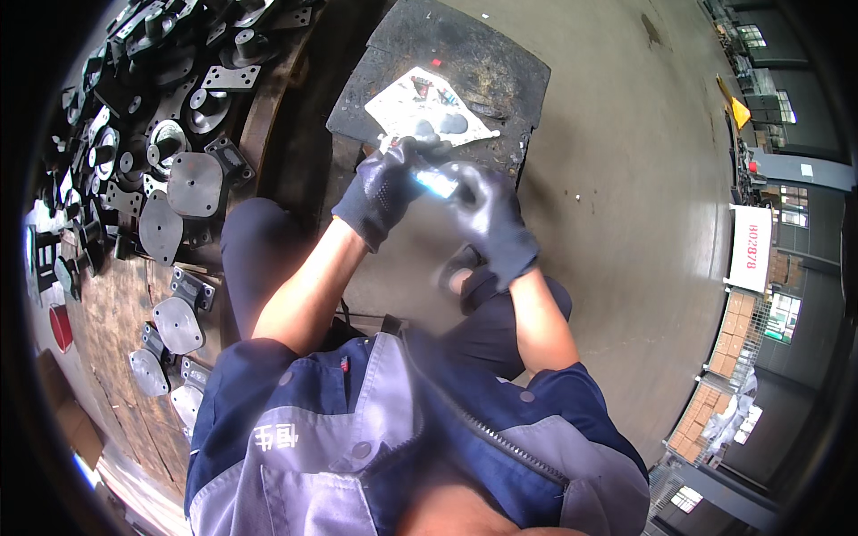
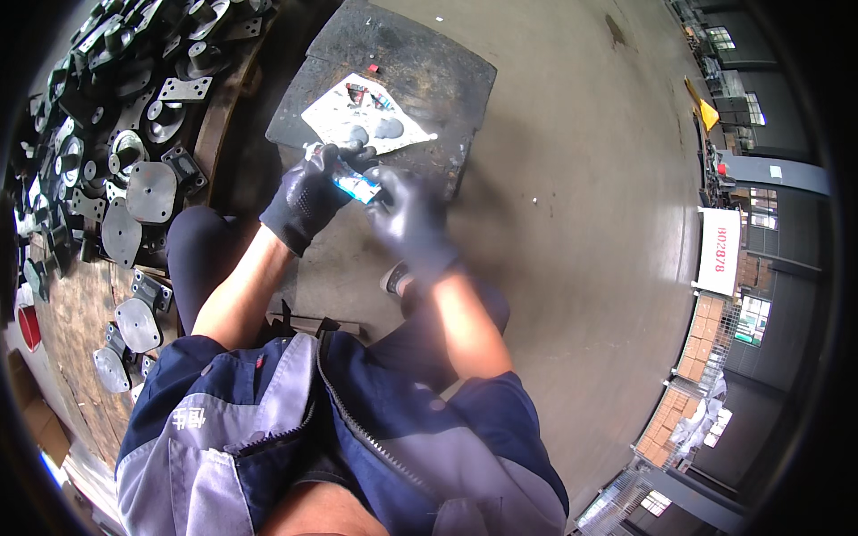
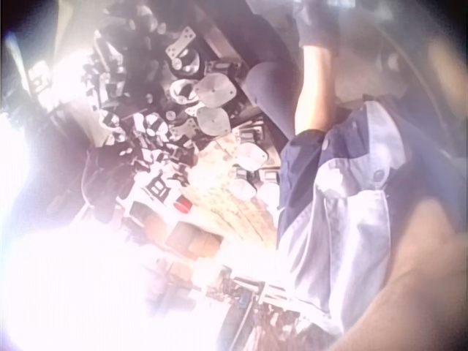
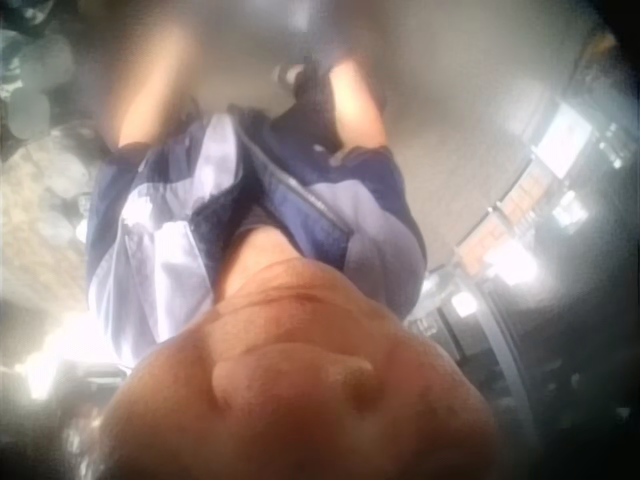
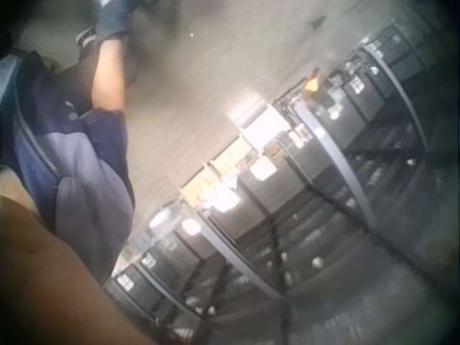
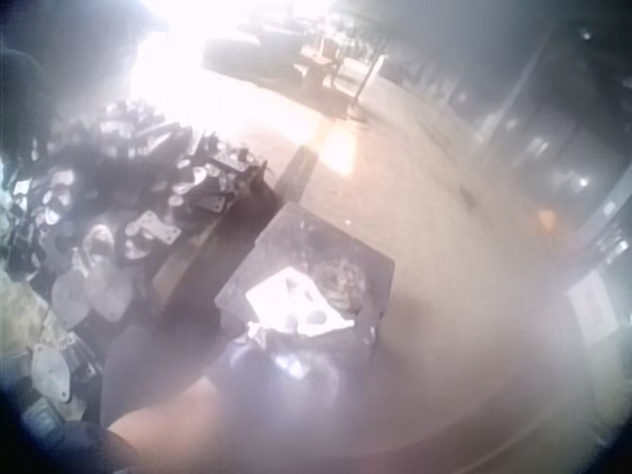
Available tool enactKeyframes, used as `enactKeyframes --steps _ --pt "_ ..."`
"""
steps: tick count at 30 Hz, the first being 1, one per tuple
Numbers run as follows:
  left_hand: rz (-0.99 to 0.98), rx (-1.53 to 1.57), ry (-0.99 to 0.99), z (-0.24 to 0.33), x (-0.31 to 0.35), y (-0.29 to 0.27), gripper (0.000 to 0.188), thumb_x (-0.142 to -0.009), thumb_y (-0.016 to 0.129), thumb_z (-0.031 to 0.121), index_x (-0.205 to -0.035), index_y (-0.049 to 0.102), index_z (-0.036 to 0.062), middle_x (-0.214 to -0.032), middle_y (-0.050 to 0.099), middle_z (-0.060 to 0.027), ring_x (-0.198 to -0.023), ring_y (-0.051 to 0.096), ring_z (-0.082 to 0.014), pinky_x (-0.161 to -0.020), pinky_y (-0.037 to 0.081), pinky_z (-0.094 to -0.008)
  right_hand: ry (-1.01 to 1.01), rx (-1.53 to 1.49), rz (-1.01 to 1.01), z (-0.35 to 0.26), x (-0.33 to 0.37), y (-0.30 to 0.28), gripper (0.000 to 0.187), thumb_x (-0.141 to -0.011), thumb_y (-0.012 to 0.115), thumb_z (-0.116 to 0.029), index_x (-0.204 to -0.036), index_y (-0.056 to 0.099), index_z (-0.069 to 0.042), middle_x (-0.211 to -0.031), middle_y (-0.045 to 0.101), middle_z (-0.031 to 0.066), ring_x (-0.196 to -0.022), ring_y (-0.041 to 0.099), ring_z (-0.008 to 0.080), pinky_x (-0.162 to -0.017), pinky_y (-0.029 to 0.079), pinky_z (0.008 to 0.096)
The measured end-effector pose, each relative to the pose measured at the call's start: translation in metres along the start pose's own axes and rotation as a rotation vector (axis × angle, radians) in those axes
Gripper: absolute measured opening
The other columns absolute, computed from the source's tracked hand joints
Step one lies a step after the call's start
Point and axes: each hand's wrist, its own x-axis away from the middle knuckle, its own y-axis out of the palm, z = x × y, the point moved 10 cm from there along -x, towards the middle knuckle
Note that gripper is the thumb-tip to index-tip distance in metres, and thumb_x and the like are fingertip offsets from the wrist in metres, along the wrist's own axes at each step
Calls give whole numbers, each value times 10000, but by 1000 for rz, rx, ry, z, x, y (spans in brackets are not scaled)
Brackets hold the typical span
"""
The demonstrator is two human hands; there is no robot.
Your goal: The person sits on the floor and peels stickers off a small rectangular card, then places the peeled stickers onto a white paper on a nearby surface. The person repeats this process with multiple stickers.
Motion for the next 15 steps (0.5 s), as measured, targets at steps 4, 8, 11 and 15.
enactKeyframes --steps 4,8,11,15 --pt "-32 391 -53 16 0 -1 431 -1000 380 317 -1175 495 -59 -1151 611 -170 -1073 598 -228 -909 491 -364 463 -928 -417 42 14 34 348 -878 623 -227 -1145 558 -15 -941 631 101 -840 611 160 -713 499 276" --pt "-143 646 -70 20 -7 13 490 -966 460 369 -1215 483 -52 -1169 591 -191 -1097 577 -274 -922 481 -364 485 -1047 -604 35 16 64 300 -927 529 -235 -1114 581 -7 -949 623 37 -809 613 151 -705 496 285" --pt "-89 741 -78 12 -4 11 493 -949 499 377 -1222 481 -33 -1136 601 -171 -1057 583 -236 -884 486 -347 396 -852 -465 16 13 47 366 -907 552 -310 -1098 595 -1 -926 611 29 -767 611 142 -654 496 285" --pt "-18 705 -62 21 -1 -4 426 -952 496 344 -1165 523 -23 -1047 639 -139 -957 617 -198 -833 497 -315 513 -973 -471 0 12 45 158 -904 555 -158 -949 622 -22 -655 601 41 -550 559 118 -509 435 236"
